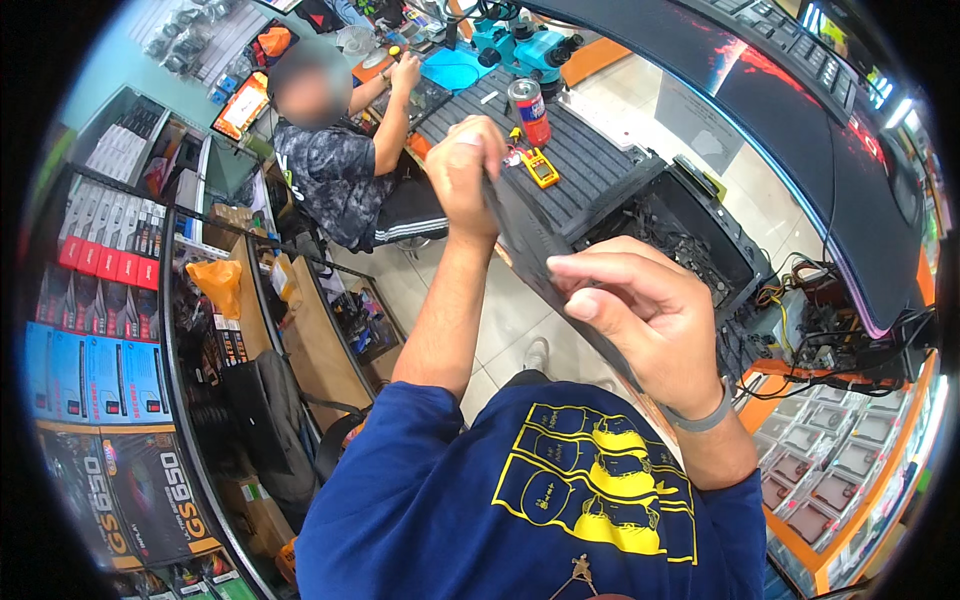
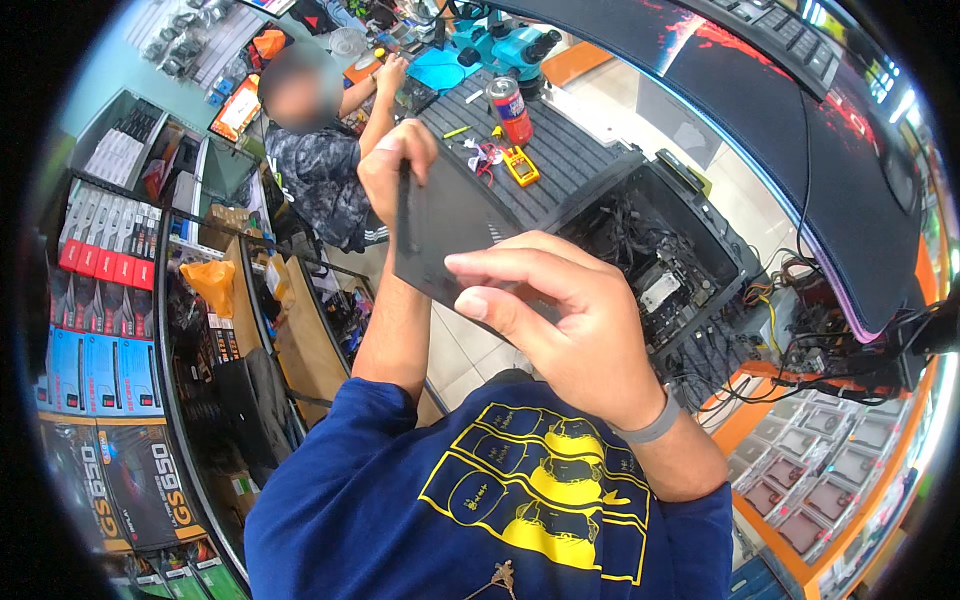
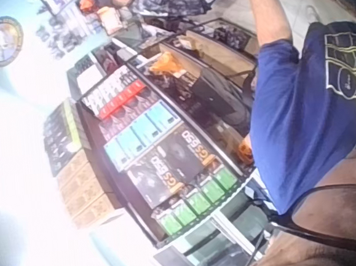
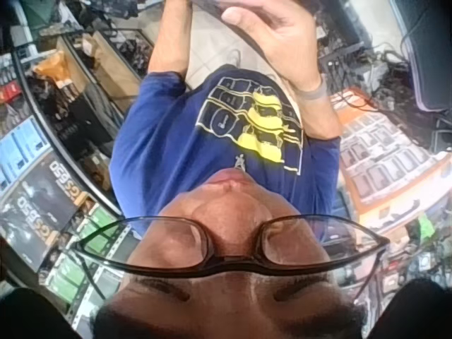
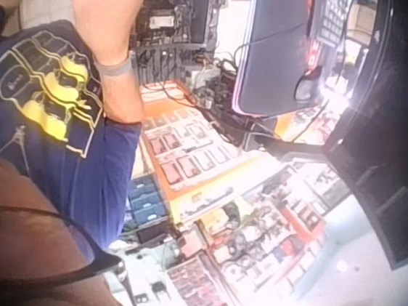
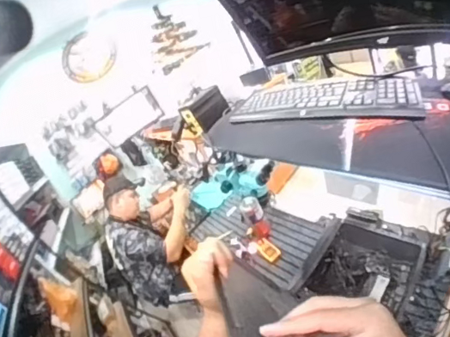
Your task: The person places a side panel onto a computer case, moves the case to a shelf, and then returns it to the desk to connect various cables to the rear ports.
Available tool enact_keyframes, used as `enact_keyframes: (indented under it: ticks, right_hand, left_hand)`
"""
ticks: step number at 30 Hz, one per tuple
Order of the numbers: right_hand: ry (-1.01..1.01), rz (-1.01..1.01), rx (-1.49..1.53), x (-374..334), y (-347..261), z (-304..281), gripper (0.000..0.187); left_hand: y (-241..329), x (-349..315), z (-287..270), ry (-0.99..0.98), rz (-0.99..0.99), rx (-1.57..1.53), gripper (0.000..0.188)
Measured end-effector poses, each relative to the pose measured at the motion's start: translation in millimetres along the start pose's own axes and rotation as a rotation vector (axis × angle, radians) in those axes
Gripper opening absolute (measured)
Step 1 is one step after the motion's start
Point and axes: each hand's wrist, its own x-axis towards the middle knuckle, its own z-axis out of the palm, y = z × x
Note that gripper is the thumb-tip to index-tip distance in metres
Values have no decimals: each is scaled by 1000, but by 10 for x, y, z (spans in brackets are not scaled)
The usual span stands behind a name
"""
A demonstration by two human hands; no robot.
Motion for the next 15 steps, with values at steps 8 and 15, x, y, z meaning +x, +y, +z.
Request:
enact_keyframes:
  ticks: [8, 15]
  right_hand:
    - [164, -279, -312, 7, 11, 68, 40]
    - [402, -33, -121, -366, 248, -542, 42]
  left_hand:
    - [-176, 60, -383, 95, 206, 215, 36]
    - [-256, 60, -823, 324, 52, 227, 43]
